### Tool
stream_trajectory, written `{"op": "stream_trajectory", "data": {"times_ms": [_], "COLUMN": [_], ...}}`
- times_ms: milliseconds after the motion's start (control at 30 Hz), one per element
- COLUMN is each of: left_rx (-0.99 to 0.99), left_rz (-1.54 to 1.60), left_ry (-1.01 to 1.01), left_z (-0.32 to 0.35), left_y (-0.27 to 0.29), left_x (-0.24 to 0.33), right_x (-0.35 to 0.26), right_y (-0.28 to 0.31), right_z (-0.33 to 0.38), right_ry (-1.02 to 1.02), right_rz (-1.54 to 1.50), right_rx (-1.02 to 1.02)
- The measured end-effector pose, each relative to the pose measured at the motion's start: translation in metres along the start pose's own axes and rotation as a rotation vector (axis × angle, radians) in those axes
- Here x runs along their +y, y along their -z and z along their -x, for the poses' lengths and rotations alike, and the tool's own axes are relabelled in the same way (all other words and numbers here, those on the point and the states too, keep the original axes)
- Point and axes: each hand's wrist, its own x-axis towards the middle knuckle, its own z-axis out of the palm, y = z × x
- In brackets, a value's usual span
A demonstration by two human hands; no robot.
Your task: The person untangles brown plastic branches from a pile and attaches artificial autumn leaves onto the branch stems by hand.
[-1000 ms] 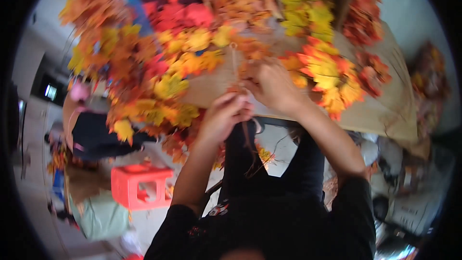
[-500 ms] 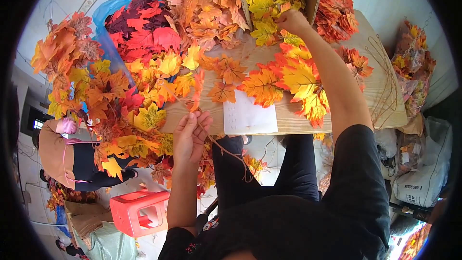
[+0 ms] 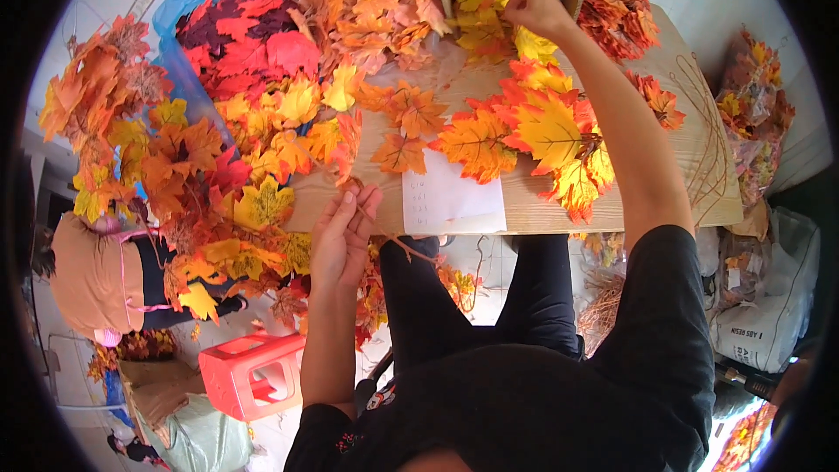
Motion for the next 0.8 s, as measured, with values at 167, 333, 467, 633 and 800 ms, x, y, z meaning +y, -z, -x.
{"op": "stream_trajectory", "data": {"times_ms": [167,333,467,633,800], "left_rx": [0.044,-0.038,-0.067,-0.155,-0.187], "left_rz": [0.068,0.244,0.243,0.222,0.188], "left_ry": [-0.017,0.019,0.091,0.154,0.157], "left_z": [0.000,0.015,0.022,0.023,0.031], "left_y": [-0.001,0.012,0.000,0.006,0.002], "left_x": [0.002,0.016,0.015,0.003,0.006], "right_x": [-0.097,-0.240,-0.250,-0.235,-0.234], "right_y": [0.034,0.014,-0.029,-0.073,-0.077], "right_z": [0.025,0.134,0.187,0.207,0.217], "right_ry": [0.213,0.391,0.386,0.172,0.135], "right_rz": [-0.166,-0.045,-0.151,-0.519,-0.650], "right_rx": [0.134,-0.166,-0.297,-0.203,-0.208]}}
